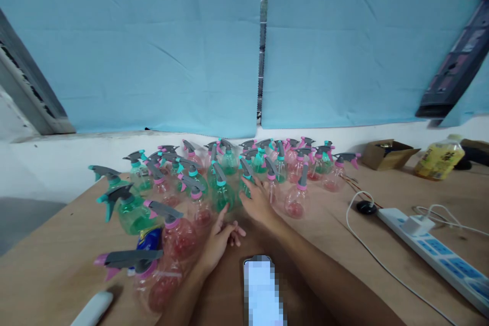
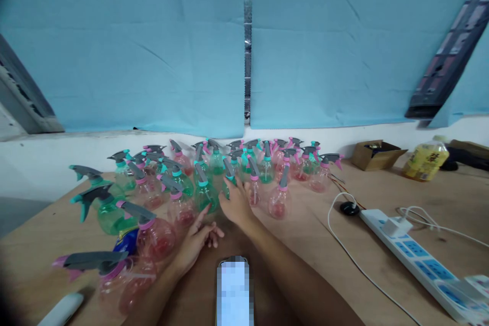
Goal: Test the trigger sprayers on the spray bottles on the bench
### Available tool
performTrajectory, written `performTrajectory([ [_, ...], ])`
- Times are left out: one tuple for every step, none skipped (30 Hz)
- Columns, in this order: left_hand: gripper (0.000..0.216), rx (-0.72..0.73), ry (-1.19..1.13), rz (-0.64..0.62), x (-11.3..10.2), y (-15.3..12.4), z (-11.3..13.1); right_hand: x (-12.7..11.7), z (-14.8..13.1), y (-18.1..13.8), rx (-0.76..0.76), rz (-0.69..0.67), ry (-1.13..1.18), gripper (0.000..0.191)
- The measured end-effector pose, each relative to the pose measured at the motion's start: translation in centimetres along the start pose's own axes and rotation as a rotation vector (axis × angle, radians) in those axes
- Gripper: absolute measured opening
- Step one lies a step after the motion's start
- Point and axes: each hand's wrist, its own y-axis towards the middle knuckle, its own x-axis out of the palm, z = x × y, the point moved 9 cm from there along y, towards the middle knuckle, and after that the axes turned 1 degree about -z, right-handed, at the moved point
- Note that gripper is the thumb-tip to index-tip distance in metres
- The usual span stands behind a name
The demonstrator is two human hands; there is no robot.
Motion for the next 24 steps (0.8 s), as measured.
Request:
performTrajectory([
  [0.092,0.002,0.0,0.005,0.0,0.0,0.0,-0.3,0.0,-0.3,-0.005,0.021,-0.007,0.045],
  [0.093,0.003,-0.001,0.008,0.0,0.0,0.0,-0.7,0.1,-0.7,-0.015,0.049,-0.008,0.044],
  [0.094,0.003,-0.002,0.012,-0.1,0.0,0.0,-1.1,0.1,-1.2,-0.033,0.079,-0.004,0.041],
  [0.094,0.001,-0.002,0.015,-0.1,-0.1,0.0,-1.5,0.0,-1.6,-0.061,0.107,0.008,0.038],
  [0.094,-0.001,-0.001,0.014,-0.1,-0.1,0.0,-1.9,-0.1,-2.1,-0.095,0.129,0.028,0.035],
  [0.094,-0.003,0.001,0.01,-0.1,-0.1,-0.1,-2.2,-0.2,-2.5,-0.131,0.144,0.054,0.031],
  [0.093,-0.002,0.004,0.005,-0.1,-0.1,-0.1,-2.5,-0.2,-2.9,-0.163,0.153,0.085,0.027],
  [0.091,0.001,0.011,0.001,-0.2,0.0,-0.1,-2.7,-0.2,-3.3,-0.187,0.157,0.125,0.023],
  [0.088,0.007,0.02,-0.004,-0.2,0.0,-0.2,-2.9,0.0,-3.6,-0.2,0.155,0.172,0.019],
  [0.085,0.012,0.034,-0.011,-0.2,0.1,-0.2,-2.9,0.3,-3.9,-0.195,0.155,0.222,0.015],
  [0.08,0.015,0.05,-0.02,-0.2,0.1,-0.2,-3.0,0.7,-4.1,-0.178,0.159,0.269,0.012],
  [0.076,0.017,0.069,-0.031,-0.2,0.2,-0.3,-2.9,1.1,-4.3,-0.15,0.17,0.309,0.01],
  [0.072,0.018,0.088,-0.044,-0.1,0.2,-0.3,-2.9,1.6,-4.5,-0.117,0.187,0.342,0.01],
  [0.068,0.019,0.104,-0.056,0.0,0.2,-0.4,-2.9,2.1,-4.7,-0.085,0.213,0.369,0.014],
  [0.066,0.02,0.115,-0.062,0.0,0.2,-0.4,-2.9,2.4,-4.9,-0.055,0.244,0.394,0.019],
  [0.065,0.02,0.122,-0.063,0.0,0.2,-0.4,-3.0,2.7,-5.0,-0.033,0.272,0.423,0.023],
  [0.064,0.022,0.126,-0.059,-0.1,0.2,-0.4,-3.0,2.8,-5.0,-0.021,0.291,0.461,0.027],
  [0.063,0.022,0.129,-0.057,-0.1,0.2,-0.4,-3.0,2.8,-4.8,-0.016,0.297,0.503,0.032],
  [0.063,0.021,0.131,-0.057,-0.1,0.2,-0.4,-3.1,2.6,-4.6,-0.017,0.293,0.542,0.036],
  [0.062,0.021,0.131,-0.062,-0.1,0.2,-0.4,-3.2,2.3,-4.4,-0.022,0.281,0.571,0.042],
  [0.062,0.02,0.132,-0.07,0.0,0.2,-0.5,-3.4,2.0,-4.0,-0.027,0.262,0.584,0.046],
  [0.062,0.016,0.132,-0.079,0.1,0.2,-0.5,-3.6,1.7,-3.6,-0.032,0.24,0.581,0.05],
  [0.062,0.013,0.133,-0.088,0.1,0.2,-0.5,-3.7,1.4,-3.2,-0.035,0.211,0.566,0.051],
  [0.062,0.011,0.134,-0.095,0.2,0.1,-0.5,-3.8,1.2,-2.8,-0.036,0.176,0.547,0.049],
])
